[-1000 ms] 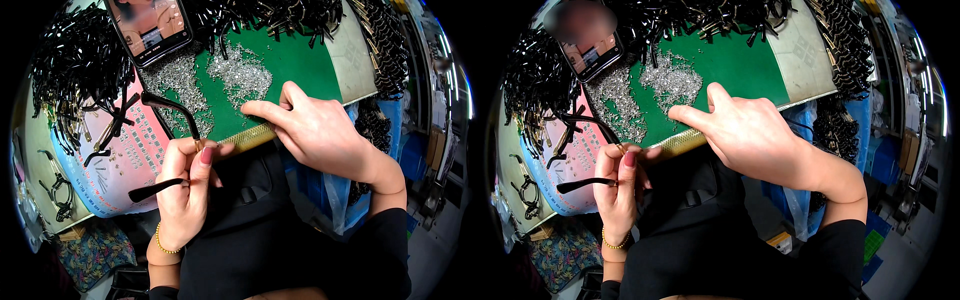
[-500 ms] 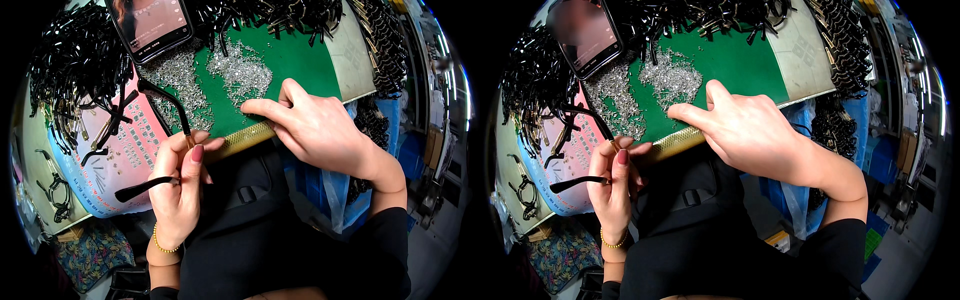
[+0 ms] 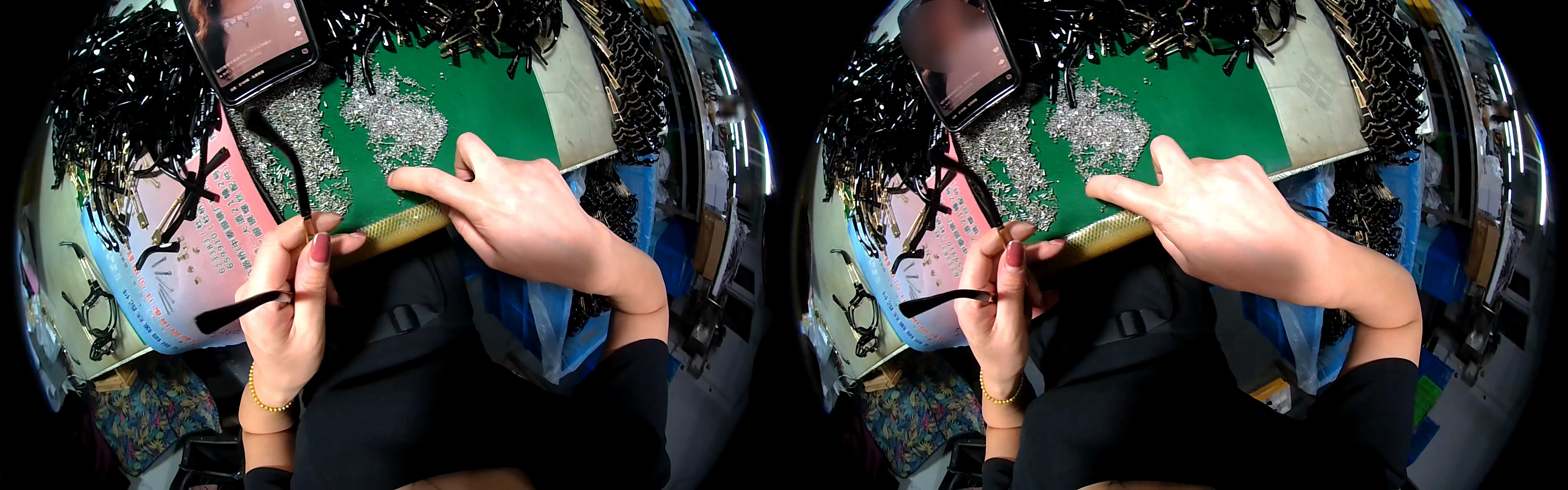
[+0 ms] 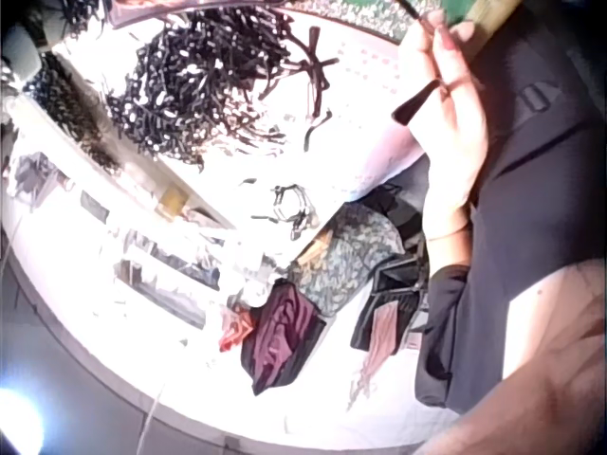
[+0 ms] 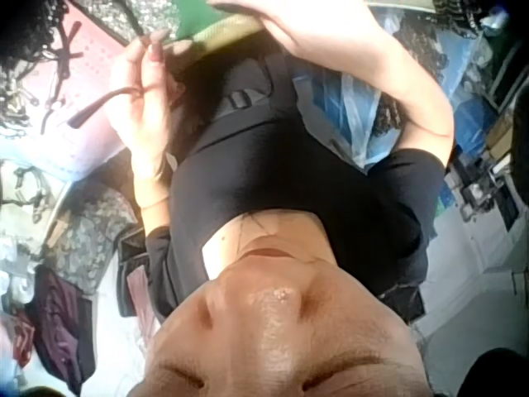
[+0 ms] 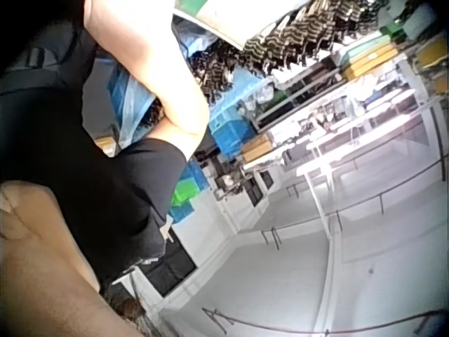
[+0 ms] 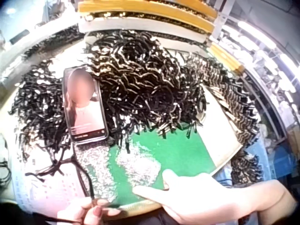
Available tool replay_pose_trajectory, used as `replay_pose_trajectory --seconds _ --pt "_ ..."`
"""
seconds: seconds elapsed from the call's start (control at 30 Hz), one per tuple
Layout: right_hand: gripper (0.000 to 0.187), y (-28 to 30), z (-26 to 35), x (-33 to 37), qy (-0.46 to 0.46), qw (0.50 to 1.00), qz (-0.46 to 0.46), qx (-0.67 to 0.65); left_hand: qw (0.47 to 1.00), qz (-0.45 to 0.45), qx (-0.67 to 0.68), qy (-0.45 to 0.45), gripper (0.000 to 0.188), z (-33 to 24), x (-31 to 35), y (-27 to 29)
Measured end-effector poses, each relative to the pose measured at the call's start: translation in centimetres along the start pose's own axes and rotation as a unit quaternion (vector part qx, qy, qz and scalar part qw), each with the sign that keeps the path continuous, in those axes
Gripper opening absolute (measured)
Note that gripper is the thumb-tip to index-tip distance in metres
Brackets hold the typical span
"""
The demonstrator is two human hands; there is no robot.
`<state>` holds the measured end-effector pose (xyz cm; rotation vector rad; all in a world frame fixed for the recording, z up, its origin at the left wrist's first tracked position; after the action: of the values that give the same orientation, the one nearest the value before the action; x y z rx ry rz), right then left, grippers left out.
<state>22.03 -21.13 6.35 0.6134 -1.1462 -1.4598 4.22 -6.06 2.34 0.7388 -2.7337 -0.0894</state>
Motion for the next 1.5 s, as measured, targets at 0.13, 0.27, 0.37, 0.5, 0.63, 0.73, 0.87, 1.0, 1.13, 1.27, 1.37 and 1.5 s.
replay_pose_trajectory --seconds 0.13,0.27,0.37,0.5,0.63,0.73,0.87,1.0,1.13,1.27,1.37,1.5 --pt "0.049 0.4 0.2 -0.4 -0.006 0.999 0.045 -0.02 1.0 -0.002 -0.002 0.025 0.025 0.0 -0.1 0.2" --pt "0.046 0.8 2.2 -1.7 -0.03 0.894 0.107 -0.435 1.0 -0.002 -0.006 0.012 0.025 0.1 -0.1 0.3" --pt "0.049 2.7 3.8 -2.5 -0.206 0.748 0.246 -0.581 1.0 -0.01 -0.014 -0.009 0.025 0.4 -0.1 0.3" --pt "0.051 1.9 3.8 -2.8 -0.209 0.759 0.234 -0.571 0.997 -0.027 -0.054 -0.054 0.025 0.8 -0.1 0.2" --pt "0.054 2.0 3.5 -2.9 -0.188 0.76 0.24 -0.574 0.948 -0.077 -0.244 -0.192 0.025 1.4 -0.3 -0.2" --pt "0.055 1.7 3.2 -2.2 -0.21 0.656 0.247 -0.681 0.868 -0.129 -0.375 -0.299 0.025 1.4 -0.3 -0.5" --pt "0.051 -0.5 3.3 -1.2 -0.045 0.857 0.093 -0.505 0.862 -0.134 -0.362 -0.329 0.025 1.6 -0.5 -0.8" --pt "0.055 0.1 3.6 -0.4 0.027 0.968 0.001 -0.249 0.903 -0.152 -0.309 -0.256 0.021 1.1 -0.8 1.6" --pt "0.036 3.9 -0.2 -1.3 -0.017 0.98 -0.156 -0.122 0.965 -0.208 -0.095 -0.127 0.024 0.5 -4.5 5.5" --pt "0.027 8.4 -3.9 -4.3 -0.038 0.948 -0.311 -0.052 0.95 -0.259 -0.075 -0.155 0.024 2.7 -4.8 9.0" --pt "0.023 11.8 -2.5 -7.9 -0.018 0.948 -0.316 -0.045 0.945 -0.274 -0.068 -0.164 0.024 2.8 -4.8 8.5" --pt "0.018 11.5 -3.7 -13.3 0.01 0.935 -0.335 0.116 0.953 -0.259 -0.02 -0.157 0.023 2.9 -5.0 8.5"
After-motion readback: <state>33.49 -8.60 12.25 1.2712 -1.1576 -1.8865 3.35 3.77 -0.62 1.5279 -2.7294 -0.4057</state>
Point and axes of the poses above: each hand's wrist, its own x-axis away from the middle knuckle, its own y-axis out of the back of the hand, z = x × y, the point moved 2 cm from there along -x, towards the middle knuckle, and after that the axes turned 6 degrees about -x, right-handed, at the moved point
